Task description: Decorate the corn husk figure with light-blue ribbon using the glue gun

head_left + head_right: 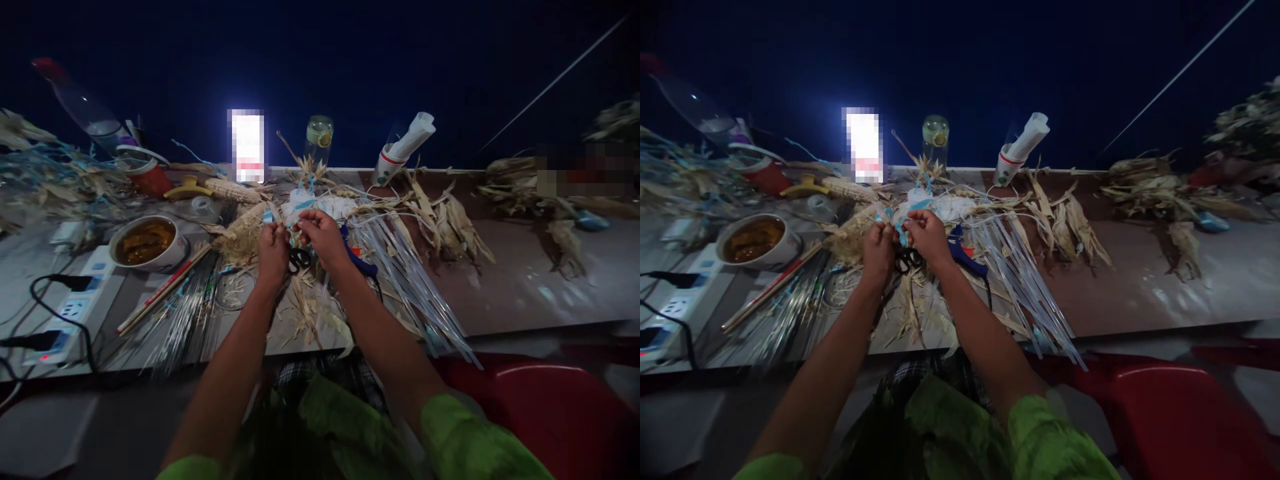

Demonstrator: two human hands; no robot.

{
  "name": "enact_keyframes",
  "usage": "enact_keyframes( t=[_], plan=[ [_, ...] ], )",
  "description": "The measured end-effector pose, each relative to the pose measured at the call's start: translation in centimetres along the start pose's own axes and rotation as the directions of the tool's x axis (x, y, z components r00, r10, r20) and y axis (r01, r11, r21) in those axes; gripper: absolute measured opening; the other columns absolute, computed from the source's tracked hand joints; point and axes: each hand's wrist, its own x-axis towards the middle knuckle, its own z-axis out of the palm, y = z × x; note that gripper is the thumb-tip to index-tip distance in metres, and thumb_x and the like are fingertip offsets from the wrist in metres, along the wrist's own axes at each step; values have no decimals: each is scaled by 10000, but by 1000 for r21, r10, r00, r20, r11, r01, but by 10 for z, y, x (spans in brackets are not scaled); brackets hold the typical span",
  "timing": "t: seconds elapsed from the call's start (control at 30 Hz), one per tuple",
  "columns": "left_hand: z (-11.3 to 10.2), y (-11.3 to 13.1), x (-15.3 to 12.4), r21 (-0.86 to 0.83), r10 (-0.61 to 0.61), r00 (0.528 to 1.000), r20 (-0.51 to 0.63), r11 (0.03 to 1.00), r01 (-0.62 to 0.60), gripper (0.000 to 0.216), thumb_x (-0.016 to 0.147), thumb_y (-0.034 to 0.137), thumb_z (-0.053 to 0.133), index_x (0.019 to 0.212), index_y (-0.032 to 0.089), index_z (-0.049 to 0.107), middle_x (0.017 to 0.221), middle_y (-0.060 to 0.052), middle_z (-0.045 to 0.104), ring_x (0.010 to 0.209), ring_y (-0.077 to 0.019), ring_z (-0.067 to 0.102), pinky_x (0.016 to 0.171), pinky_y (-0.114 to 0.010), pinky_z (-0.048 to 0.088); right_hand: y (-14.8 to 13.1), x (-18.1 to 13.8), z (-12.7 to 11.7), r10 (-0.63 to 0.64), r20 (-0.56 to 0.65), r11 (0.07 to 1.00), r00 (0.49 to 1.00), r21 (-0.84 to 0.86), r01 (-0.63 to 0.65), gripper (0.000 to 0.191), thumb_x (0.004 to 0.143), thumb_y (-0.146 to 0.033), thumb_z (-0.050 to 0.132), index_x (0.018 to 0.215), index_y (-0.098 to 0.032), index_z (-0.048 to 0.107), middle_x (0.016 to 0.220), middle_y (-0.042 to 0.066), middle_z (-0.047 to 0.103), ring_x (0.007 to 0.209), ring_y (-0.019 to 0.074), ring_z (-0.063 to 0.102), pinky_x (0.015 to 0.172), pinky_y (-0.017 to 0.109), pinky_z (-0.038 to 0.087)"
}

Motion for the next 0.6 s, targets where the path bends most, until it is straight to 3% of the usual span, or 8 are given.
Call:
enact_keyframes(
  t=[0.13, 0.3, 0.5, 0.6],
  plan=[
    [-3, 3, 4, 23, 28, 997, -72, 999, -26, 147, 805, 233, 520, 689, 184, 445, 554, 47, 447, 479, -81, 364, 469, -206, 274, 2, 1, -2, -30, 26, 971, 999, -237, 35, 158, 717, -252, 552, 859, -183, 541, 613, -53, 599, 430, 56, 452, 461, 198, 360],
    [-5, 8, 5, -56, 32, 993, -113, 998, -39, 159, 802, 201, 498, 662, 183, 424, 549, 49, 437, 486, -79, 373, 488, -206, 298, -5, -7, 0, -105, 176, 805, 979, -562, 188, 94, 710, -255, 568, 682, -182, 620, 595, -28, 585, 549, 92, 485, 546, 223, 366],
    [-5, -1, 3, -214, 60, 997, -54, 974, -71, 170, 789, 268, 537, 698, 184, 421, 574, 59, 438, 501, -64, 382, 500, -192, 313, -13, -5, 12, -213, 122, 803, 969, -544, 245, 197, 733, -336, 564, 807, -170, 638, 762, 7, 635, 675, 118, 546, 663, 254, 410],
    [-4, -2, 2, -229, 68, 997, -40, 970, -76, 192, 770, 304, 573, 708, 179, 441, 578, 62, 440, 504, -55, 385, 502, -183, 314, -14, -1, 20, -242, 137, 794, 961, -540, 277, 185, 738, -333, 555, 727, -162, 624, 707, -2, 617, 662, 113, 534, 668, 248, 401]
  ],
)
